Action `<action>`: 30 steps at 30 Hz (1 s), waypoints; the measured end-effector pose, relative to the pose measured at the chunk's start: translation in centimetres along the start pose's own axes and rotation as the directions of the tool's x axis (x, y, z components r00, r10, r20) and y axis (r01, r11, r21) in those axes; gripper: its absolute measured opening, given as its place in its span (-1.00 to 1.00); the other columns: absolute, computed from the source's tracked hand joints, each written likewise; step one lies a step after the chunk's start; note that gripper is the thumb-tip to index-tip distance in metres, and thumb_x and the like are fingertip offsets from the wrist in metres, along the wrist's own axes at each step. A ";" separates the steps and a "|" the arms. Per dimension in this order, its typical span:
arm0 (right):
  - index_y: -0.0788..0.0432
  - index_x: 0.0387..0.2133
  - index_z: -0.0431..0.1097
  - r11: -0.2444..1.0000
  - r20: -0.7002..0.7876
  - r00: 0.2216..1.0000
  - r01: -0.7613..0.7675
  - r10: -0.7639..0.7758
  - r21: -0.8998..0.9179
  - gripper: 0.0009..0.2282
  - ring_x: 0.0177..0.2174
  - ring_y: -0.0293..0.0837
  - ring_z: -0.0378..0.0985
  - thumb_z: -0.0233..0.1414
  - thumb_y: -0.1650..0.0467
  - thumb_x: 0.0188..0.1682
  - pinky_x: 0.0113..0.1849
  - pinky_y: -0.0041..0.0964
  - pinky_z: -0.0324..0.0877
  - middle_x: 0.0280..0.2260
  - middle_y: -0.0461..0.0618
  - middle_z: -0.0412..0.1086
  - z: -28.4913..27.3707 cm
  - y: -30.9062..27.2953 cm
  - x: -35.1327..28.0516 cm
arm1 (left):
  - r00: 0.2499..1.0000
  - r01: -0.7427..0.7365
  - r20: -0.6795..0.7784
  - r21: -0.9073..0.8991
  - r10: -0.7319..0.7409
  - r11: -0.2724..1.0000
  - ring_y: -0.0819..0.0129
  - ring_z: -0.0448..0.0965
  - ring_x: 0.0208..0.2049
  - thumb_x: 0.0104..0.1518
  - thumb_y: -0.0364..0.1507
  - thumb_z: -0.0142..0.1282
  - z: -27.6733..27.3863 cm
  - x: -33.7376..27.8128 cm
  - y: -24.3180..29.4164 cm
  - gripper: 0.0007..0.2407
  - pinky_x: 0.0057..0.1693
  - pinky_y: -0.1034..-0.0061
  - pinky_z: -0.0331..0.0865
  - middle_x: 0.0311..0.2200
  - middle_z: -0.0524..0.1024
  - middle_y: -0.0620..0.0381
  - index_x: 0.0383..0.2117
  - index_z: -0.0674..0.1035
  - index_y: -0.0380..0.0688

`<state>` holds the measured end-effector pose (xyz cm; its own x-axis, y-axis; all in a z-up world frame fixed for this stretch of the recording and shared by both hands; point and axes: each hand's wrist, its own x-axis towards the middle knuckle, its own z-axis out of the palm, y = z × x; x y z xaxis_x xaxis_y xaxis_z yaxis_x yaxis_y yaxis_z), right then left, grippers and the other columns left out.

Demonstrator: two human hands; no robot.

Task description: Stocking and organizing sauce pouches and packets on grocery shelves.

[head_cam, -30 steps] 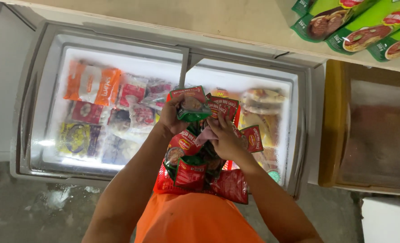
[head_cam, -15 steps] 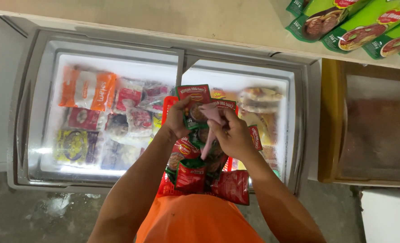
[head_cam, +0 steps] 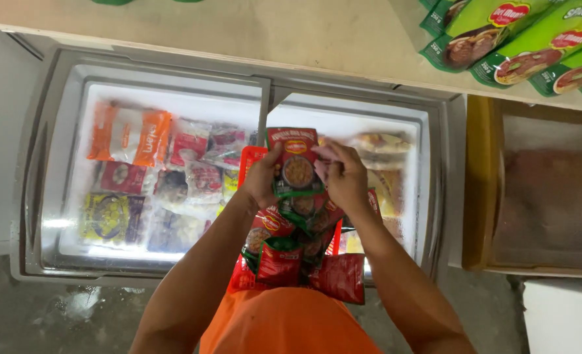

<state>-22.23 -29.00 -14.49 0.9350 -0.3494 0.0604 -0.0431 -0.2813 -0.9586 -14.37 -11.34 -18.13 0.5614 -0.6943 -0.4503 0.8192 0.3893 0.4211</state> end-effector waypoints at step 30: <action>0.14 -0.65 0.25 0.625 0.139 0.783 0.577 -0.606 -0.526 -0.64 -0.58 0.11 0.37 0.37 0.29 -0.35 -0.49 -0.01 0.23 -0.66 0.01 0.26 0.1 -6.1 -3.7 | 0.989 -0.148 0.080 0.457 0.125 0.877 0.21 0.68 -0.20 0.10 -0.46 0.07 8.3 -4.0 6.3 -0.68 -0.06 0.34 0.59 -0.19 0.64 -0.08 -0.04 0.53 -0.38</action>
<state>-25.37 -25.92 -8.85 0.8077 0.0211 0.5892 0.3271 -0.8475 -0.4181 -12.48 -11.14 -7.12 0.6484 -0.6865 -0.3292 0.5815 0.1675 0.7961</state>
